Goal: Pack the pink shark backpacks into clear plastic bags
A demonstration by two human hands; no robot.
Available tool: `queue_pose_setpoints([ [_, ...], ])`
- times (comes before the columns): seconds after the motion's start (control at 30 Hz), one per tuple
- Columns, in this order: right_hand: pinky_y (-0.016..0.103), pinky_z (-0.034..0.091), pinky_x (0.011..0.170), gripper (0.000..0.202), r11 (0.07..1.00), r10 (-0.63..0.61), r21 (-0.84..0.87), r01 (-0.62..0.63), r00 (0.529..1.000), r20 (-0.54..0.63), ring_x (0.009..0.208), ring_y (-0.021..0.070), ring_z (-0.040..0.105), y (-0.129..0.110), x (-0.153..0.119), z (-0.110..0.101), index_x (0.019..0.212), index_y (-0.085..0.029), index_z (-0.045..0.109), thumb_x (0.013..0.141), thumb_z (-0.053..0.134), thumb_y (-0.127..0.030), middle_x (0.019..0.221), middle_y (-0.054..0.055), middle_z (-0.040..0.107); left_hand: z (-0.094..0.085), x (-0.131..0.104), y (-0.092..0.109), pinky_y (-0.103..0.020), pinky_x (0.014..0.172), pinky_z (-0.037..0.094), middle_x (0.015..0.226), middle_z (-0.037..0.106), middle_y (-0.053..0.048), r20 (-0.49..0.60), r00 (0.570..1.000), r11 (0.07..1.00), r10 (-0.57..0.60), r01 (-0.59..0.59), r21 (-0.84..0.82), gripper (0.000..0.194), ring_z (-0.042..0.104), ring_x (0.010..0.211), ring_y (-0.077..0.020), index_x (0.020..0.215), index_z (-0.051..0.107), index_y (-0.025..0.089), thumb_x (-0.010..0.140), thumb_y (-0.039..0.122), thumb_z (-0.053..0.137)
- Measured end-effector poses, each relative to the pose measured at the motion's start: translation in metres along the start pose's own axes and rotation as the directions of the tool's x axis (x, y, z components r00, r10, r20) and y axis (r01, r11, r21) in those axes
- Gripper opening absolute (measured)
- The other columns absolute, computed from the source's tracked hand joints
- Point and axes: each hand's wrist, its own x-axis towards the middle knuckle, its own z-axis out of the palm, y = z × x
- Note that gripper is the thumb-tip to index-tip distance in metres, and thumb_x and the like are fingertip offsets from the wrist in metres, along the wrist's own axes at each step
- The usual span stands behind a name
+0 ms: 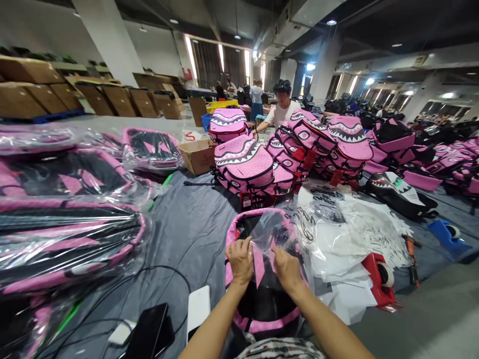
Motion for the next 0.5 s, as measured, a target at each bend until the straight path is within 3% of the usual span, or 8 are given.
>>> queue_pose_setpoints([
  [0.07, 0.026, 0.038, 0.059, 0.024, 0.973, 0.143, -0.176, -0.146, 0.989, -0.027, 0.074, 0.0182, 0.062, 0.031, -0.01, -0.01, 0.103, -0.024, 0.064, 0.089, 0.053, -0.008, 0.092, 0.005, 0.067, -0.003, 0.005, -0.017, -0.042, 0.092, 0.041, 0.09, 0.067, -0.01, -0.038, 0.999, 0.999, 0.038, -0.038, -0.013, 0.034, 0.06, 0.088, -0.0252, 0.106, 0.073, 0.017, 0.099, 0.02, 0.04],
  [0.13, 0.027, 0.04, 0.065, 0.02, 0.923, 0.28, -0.249, -0.295, 0.955, -0.093, 0.083, 0.0199, 0.062, 0.066, -0.021, -0.023, 0.098, -0.023, 0.065, 0.087, 0.057, -0.009, 0.094, 0.006, 0.065, -0.004, -0.004, -0.034, -0.041, 0.091, 0.042, 0.087, 0.067, -0.008, -0.058, 0.991, 0.991, 0.122, -0.124, -0.045, 0.031, 0.06, 0.085, -0.0237, 0.106, 0.073, 0.017, 0.098, 0.019, 0.043],
  [0.2, 0.028, 0.04, 0.07, 0.014, 0.868, 0.396, -0.262, -0.422, 0.906, -0.149, 0.089, 0.0209, 0.062, 0.098, -0.033, -0.034, 0.095, -0.021, 0.065, 0.089, 0.057, -0.011, 0.094, 0.006, 0.064, -0.001, -0.022, -0.049, -0.039, 0.092, 0.042, 0.085, 0.067, -0.007, -0.046, 0.977, 0.973, 0.21, -0.213, -0.087, 0.03, 0.061, 0.083, -0.0223, 0.109, 0.072, 0.018, 0.097, 0.017, 0.044],
  [0.27, 0.027, 0.038, 0.066, 0.015, 0.792, 0.531, -0.248, -0.558, 0.83, -0.169, 0.083, 0.0186, 0.062, 0.123, -0.046, -0.041, 0.096, -0.02, 0.063, 0.092, 0.051, -0.013, 0.094, 0.005, 0.064, 0.006, -0.04, -0.061, -0.038, 0.092, 0.043, 0.087, 0.069, -0.006, 0.003, 0.978, 0.97, 0.206, -0.204, -0.134, 0.03, 0.063, 0.084, -0.0215, 0.108, 0.071, 0.019, 0.095, 0.016, 0.044],
  [0.33, 0.027, 0.034, 0.06, 0.019, 0.734, 0.617, -0.237, -0.637, 0.77, -0.16, 0.077, 0.0171, 0.061, 0.142, -0.058, -0.044, 0.099, -0.02, 0.063, 0.094, 0.046, -0.012, 0.095, 0.004, 0.063, 0.014, -0.051, -0.07, -0.038, 0.091, 0.045, 0.091, 0.07, -0.006, 0.072, 0.992, 0.981, 0.101, -0.087, -0.176, 0.027, 0.065, 0.087, -0.0224, 0.106, 0.069, 0.02, 0.093, 0.018, 0.046],
  [0.4, 0.027, 0.034, 0.06, 0.02, 0.734, 0.623, -0.227, -0.64, 0.768, -0.149, 0.08, 0.019, 0.062, 0.157, -0.07, -0.045, 0.099, -0.021, 0.063, 0.092, 0.047, -0.011, 0.096, 0.006, 0.063, 0.021, -0.049, -0.075, -0.038, 0.089, 0.048, 0.098, 0.07, -0.007, 0.178, 0.983, 0.974, -0.042, 0.08, -0.211, 0.025, 0.066, 0.091, -0.0237, 0.106, 0.067, 0.02, 0.091, 0.021, 0.046],
  [0.47, 0.028, 0.035, 0.061, 0.019, 0.735, 0.648, -0.137, -0.664, 0.747, -0.149, 0.08, 0.0206, 0.062, 0.168, -0.078, -0.047, 0.094, -0.021, 0.062, 0.089, 0.048, -0.01, 0.093, 0.006, 0.061, 0.03, -0.035, -0.074, -0.037, 0.086, 0.049, 0.099, 0.069, -0.007, 0.335, 0.923, 0.945, -0.188, 0.263, -0.193, 0.023, 0.066, 0.094, -0.0239, 0.104, 0.065, 0.02, 0.091, 0.023, 0.046],
  [0.5, 0.028, 0.035, 0.06, 0.017, 0.705, 0.702, -0.017, -0.709, 0.701, -0.128, 0.075, 0.0201, 0.061, 0.172, -0.079, -0.049, 0.09, -0.021, 0.06, 0.088, 0.048, -0.01, 0.087, 0.005, 0.06, 0.035, -0.024, -0.071, -0.036, 0.084, 0.05, 0.094, 0.069, -0.006, 0.407, 0.878, 0.926, -0.251, 0.34, -0.163, 0.019, 0.067, 0.091, -0.0238, 0.099, 0.064, 0.02, 0.091, 0.024, 0.047],
])
